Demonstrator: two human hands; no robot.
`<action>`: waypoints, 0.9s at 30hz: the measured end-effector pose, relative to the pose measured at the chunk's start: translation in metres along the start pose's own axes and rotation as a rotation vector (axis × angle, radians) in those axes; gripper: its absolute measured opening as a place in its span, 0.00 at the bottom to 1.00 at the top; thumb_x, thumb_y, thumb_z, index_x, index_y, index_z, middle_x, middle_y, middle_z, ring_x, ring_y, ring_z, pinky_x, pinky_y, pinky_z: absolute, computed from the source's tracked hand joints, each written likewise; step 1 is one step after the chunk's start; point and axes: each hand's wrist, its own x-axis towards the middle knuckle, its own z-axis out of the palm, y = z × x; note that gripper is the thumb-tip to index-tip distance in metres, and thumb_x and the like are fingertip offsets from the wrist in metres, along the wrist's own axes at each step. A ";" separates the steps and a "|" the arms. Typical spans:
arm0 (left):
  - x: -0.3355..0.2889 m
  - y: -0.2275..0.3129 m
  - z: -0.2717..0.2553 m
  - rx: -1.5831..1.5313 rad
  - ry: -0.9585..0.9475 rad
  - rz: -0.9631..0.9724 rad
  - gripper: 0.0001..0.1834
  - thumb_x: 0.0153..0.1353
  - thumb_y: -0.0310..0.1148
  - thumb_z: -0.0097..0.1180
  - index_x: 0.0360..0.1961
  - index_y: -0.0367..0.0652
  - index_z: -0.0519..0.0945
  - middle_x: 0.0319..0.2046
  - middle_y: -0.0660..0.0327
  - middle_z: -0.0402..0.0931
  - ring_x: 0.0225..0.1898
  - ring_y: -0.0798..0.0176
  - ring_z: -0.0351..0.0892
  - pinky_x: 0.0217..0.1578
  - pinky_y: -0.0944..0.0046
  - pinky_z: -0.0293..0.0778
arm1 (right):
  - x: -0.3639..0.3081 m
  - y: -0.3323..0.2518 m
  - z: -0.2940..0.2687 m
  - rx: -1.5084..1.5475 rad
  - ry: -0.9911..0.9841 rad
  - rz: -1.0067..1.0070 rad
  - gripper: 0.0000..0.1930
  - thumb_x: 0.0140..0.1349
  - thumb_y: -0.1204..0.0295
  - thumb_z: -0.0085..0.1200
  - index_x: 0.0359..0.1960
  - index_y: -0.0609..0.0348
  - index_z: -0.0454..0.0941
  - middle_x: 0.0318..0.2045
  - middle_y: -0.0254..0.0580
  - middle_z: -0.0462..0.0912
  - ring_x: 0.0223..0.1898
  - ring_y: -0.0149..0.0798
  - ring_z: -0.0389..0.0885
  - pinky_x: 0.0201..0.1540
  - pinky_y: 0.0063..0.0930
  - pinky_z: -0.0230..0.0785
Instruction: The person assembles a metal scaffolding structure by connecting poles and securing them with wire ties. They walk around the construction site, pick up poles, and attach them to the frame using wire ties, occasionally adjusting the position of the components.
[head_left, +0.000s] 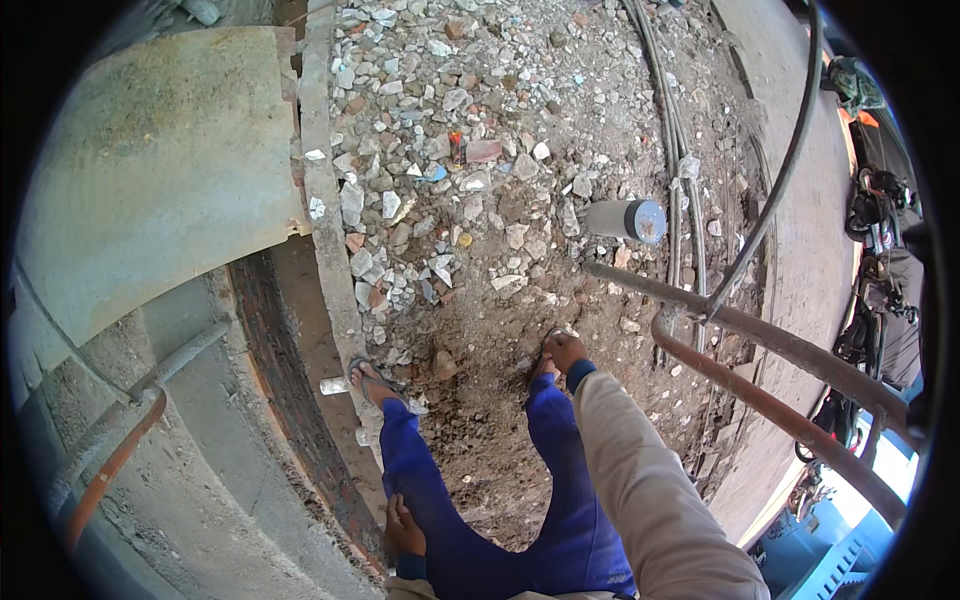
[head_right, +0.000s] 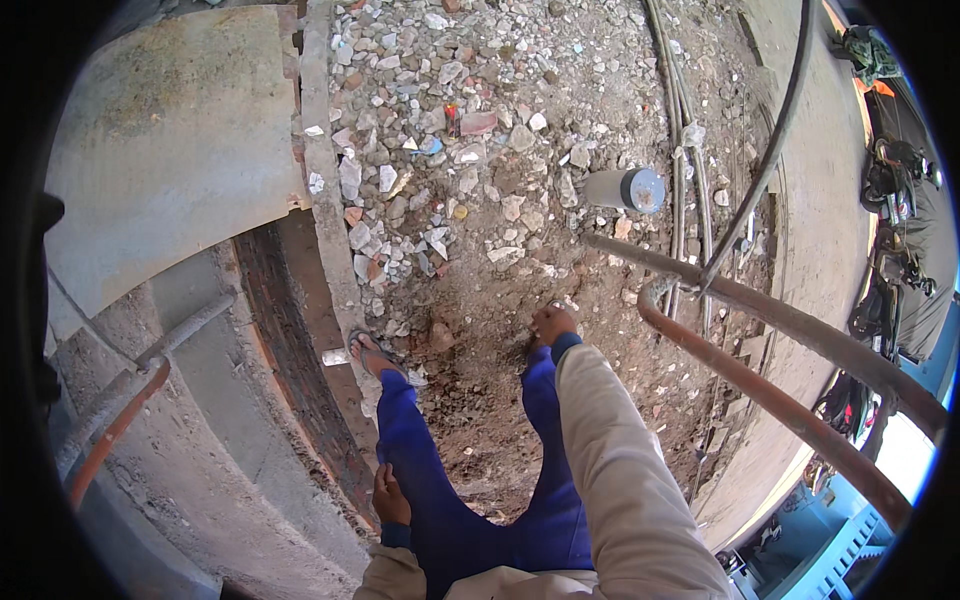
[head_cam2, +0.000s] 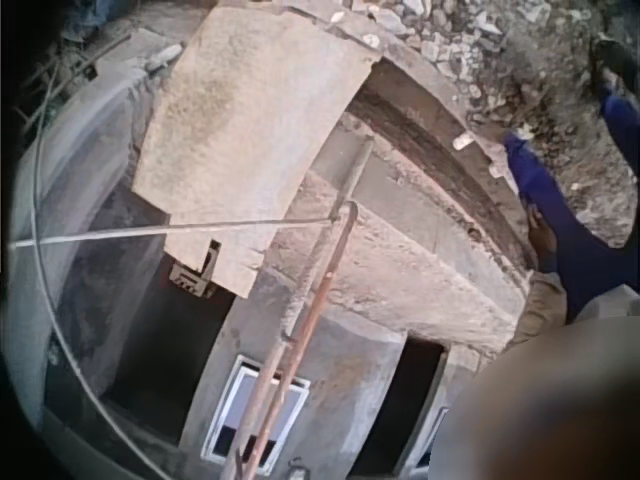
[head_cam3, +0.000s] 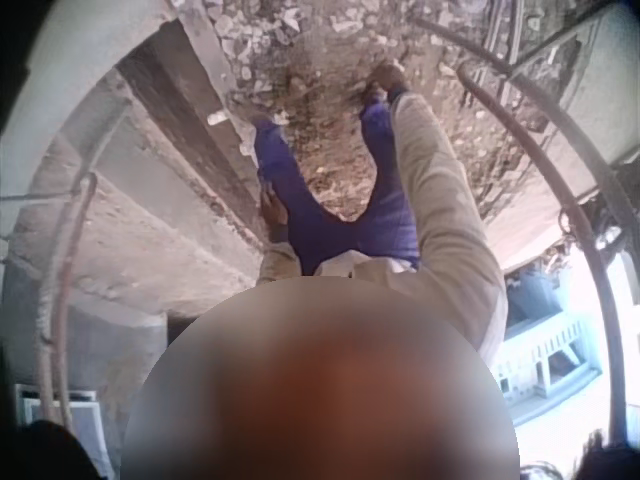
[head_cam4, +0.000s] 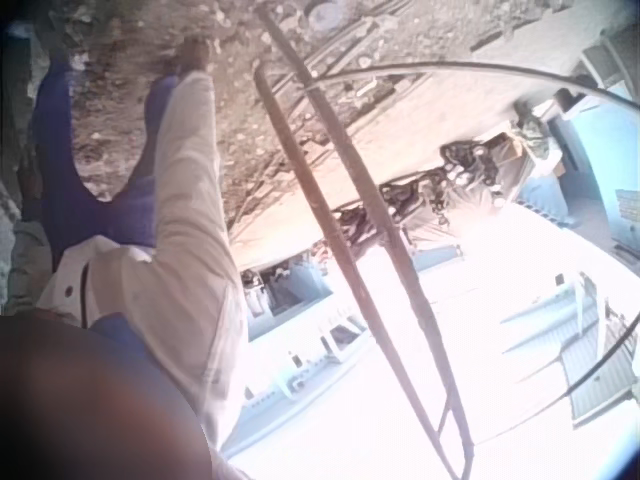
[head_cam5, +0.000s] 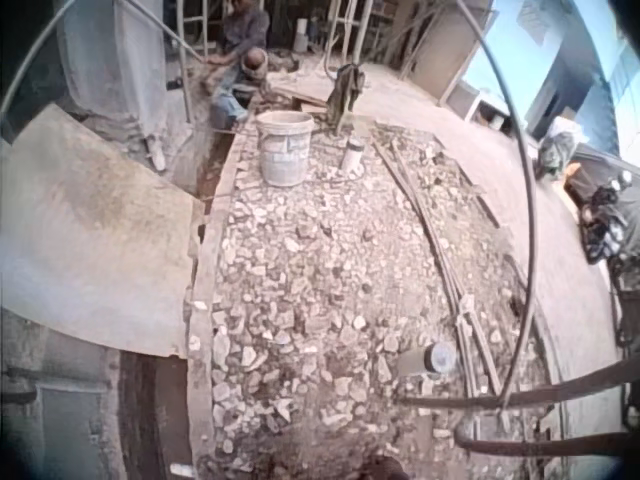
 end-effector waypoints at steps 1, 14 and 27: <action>-0.002 0.014 0.022 0.013 -0.002 0.031 0.24 0.75 0.41 0.42 0.63 0.34 0.72 0.60 0.45 0.75 0.62 0.45 0.75 0.62 0.52 0.71 | 0.040 0.007 0.002 -0.038 0.033 -0.005 0.16 0.67 0.58 0.51 0.39 0.56 0.85 0.28 0.45 0.87 0.32 0.46 0.87 0.43 0.40 0.78; -0.005 0.071 0.090 0.165 0.204 -0.169 0.28 0.63 0.34 0.56 0.63 0.32 0.70 0.55 0.47 0.80 0.61 0.47 0.76 0.63 0.51 0.67 | 0.265 0.068 -0.046 -1.028 0.318 -0.057 0.16 0.70 0.69 0.41 0.55 0.53 0.77 0.63 0.44 0.73 0.65 0.48 0.69 0.61 0.47 0.68; 0.006 0.057 0.033 0.013 0.100 0.222 0.31 0.61 0.38 0.61 0.63 0.37 0.70 0.55 0.51 0.81 0.57 0.46 0.79 0.58 0.51 0.73 | -0.067 -0.012 -0.111 -0.470 0.330 -0.106 0.13 0.66 0.58 0.50 0.41 0.53 0.76 0.37 0.59 0.85 0.39 0.63 0.84 0.43 0.55 0.75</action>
